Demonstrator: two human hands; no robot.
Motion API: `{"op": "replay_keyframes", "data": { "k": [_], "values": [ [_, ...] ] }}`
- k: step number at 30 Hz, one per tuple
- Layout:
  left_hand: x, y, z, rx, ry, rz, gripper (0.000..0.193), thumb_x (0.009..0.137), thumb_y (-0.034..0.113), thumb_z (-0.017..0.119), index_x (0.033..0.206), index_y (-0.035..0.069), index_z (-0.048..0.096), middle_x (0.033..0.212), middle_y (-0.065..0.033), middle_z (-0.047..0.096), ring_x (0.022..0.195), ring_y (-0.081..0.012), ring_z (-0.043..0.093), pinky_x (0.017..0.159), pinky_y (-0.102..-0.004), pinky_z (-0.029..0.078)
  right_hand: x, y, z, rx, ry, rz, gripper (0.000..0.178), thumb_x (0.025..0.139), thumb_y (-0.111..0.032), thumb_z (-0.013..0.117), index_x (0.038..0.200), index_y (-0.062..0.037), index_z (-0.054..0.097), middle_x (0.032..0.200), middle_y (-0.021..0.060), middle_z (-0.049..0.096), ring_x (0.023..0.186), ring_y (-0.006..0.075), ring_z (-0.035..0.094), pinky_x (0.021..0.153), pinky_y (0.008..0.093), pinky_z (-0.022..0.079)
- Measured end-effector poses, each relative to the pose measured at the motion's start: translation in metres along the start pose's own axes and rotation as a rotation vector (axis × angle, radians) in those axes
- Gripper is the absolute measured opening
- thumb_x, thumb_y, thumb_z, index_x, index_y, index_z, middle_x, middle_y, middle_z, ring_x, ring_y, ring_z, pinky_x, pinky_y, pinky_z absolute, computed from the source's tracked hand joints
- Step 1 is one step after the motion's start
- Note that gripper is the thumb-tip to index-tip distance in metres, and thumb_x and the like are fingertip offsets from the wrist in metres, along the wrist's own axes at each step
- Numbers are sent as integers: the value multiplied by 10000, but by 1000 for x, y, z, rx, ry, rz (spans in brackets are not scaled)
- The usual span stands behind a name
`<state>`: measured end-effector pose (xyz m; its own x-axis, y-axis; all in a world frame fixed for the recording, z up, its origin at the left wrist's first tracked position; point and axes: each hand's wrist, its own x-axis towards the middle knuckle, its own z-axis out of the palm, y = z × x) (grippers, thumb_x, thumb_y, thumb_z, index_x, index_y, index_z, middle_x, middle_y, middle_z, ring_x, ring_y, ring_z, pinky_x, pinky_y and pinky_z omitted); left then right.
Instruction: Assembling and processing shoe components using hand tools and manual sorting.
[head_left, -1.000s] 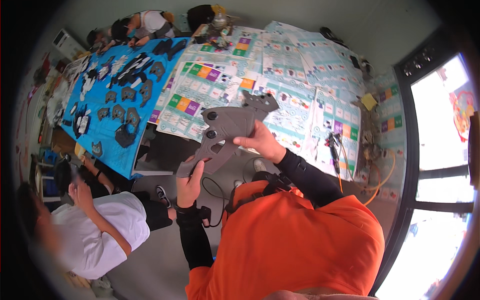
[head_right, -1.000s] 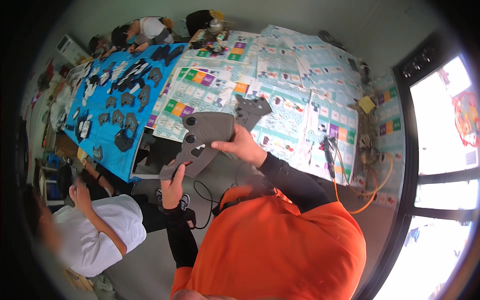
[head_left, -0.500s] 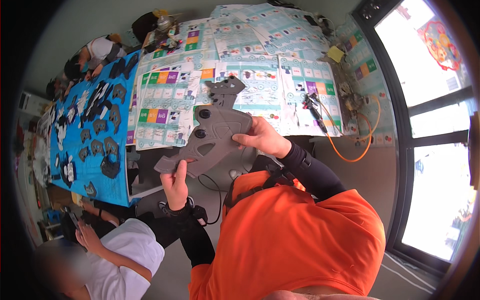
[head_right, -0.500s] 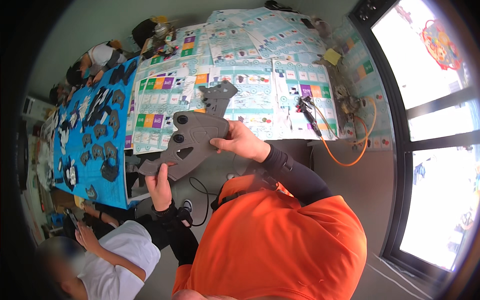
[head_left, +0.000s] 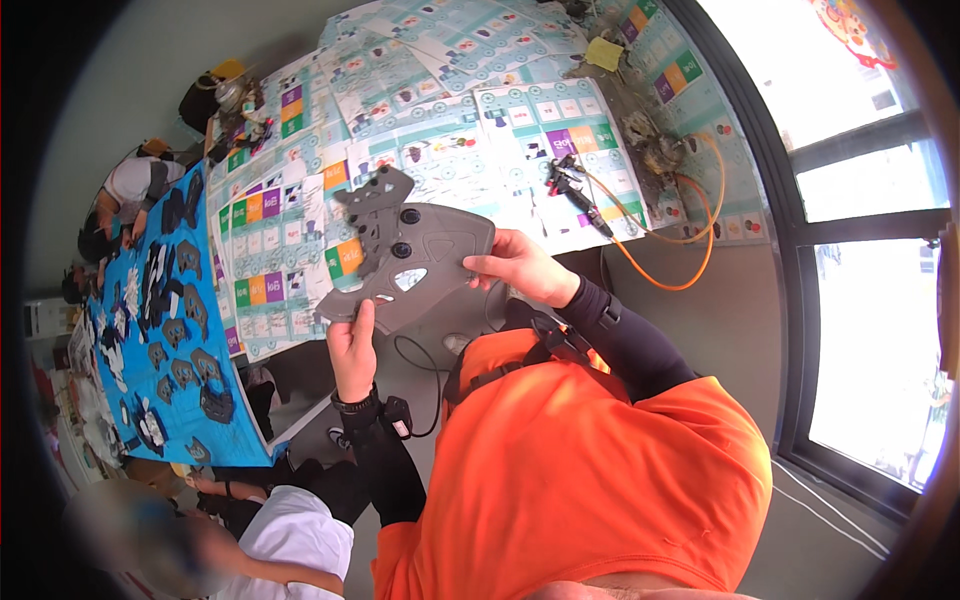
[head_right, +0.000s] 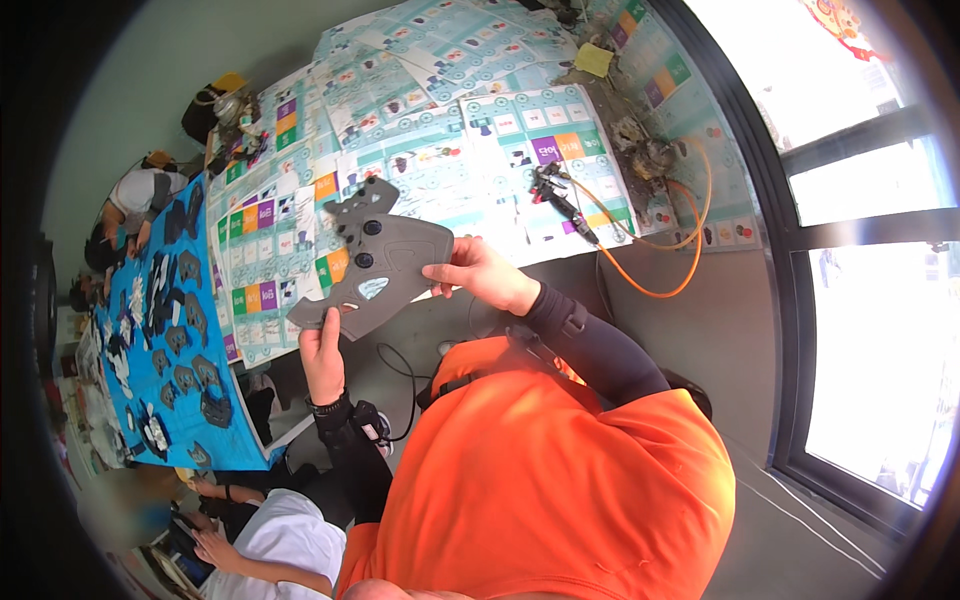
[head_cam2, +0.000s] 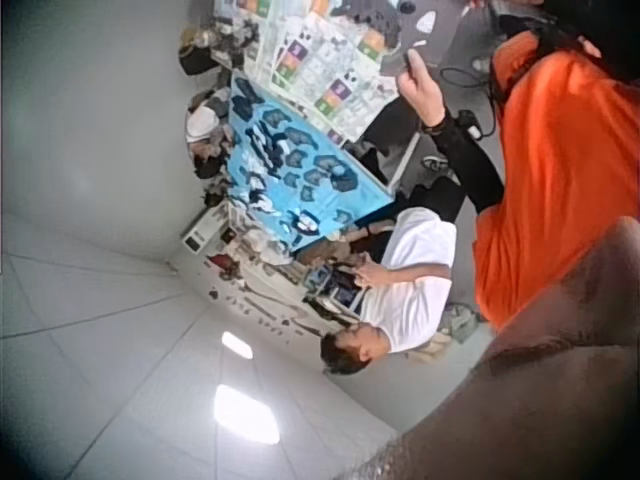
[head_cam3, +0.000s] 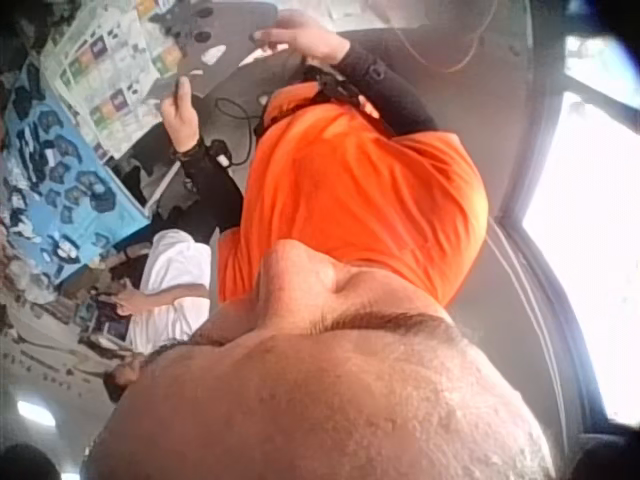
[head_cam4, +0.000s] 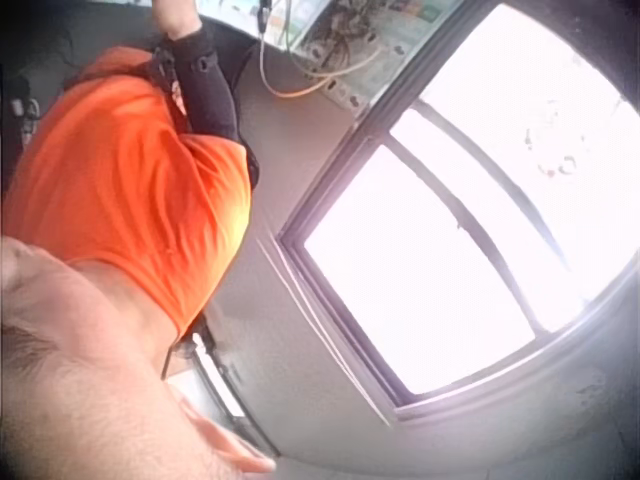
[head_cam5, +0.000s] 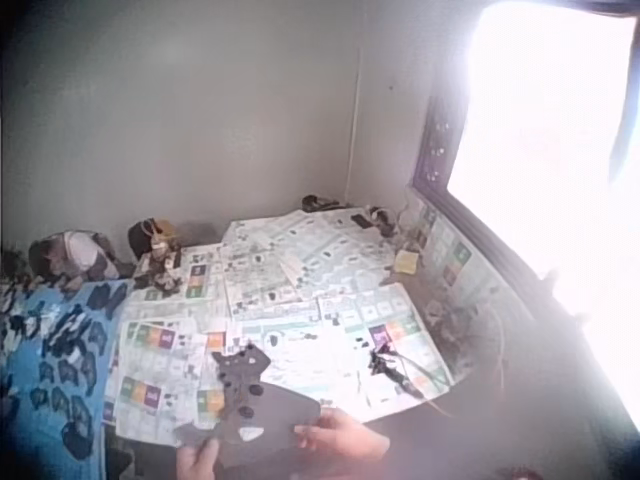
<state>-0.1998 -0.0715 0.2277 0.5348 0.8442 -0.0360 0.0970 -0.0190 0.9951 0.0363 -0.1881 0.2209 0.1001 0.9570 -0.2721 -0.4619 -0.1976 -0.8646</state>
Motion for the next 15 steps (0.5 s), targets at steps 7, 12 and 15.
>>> {"op": "replay_keyframes", "data": {
  "k": [7, 12, 15],
  "values": [
    [51, -81, 61, -178, -90, -333, 230, 876, 127, 549, 1072, 7, 547, 922, -5, 588, 730, -47, 510, 624, -205, 389, 22, 33, -116, -239, 70, 65, 80, 812, -68, 584, 863, -9, 564, 742, 34, 599, 681, 92, 575, 587, 229, 460],
    [82, -149, 106, -65, -193, -431, 262, 835, 135, 605, 1064, 24, 542, 875, -20, 623, 642, -59, 538, 537, -191, 383, 37, 66, -191, -354, 236, 149, 65, 778, -57, 592, 789, 0, 562, 665, 45, 609, 595, 94, 580, 519, 230, 441],
    [106, -166, 128, 32, -177, -452, 246, 818, 139, 622, 1019, 21, 544, 822, -35, 639, 594, -73, 545, 516, -193, 381, 48, 74, -223, -414, 273, 103, 96, 787, -71, 587, 834, 11, 570, 691, 47, 616, 632, 104, 587, 548, 245, 457]
  ]
}}
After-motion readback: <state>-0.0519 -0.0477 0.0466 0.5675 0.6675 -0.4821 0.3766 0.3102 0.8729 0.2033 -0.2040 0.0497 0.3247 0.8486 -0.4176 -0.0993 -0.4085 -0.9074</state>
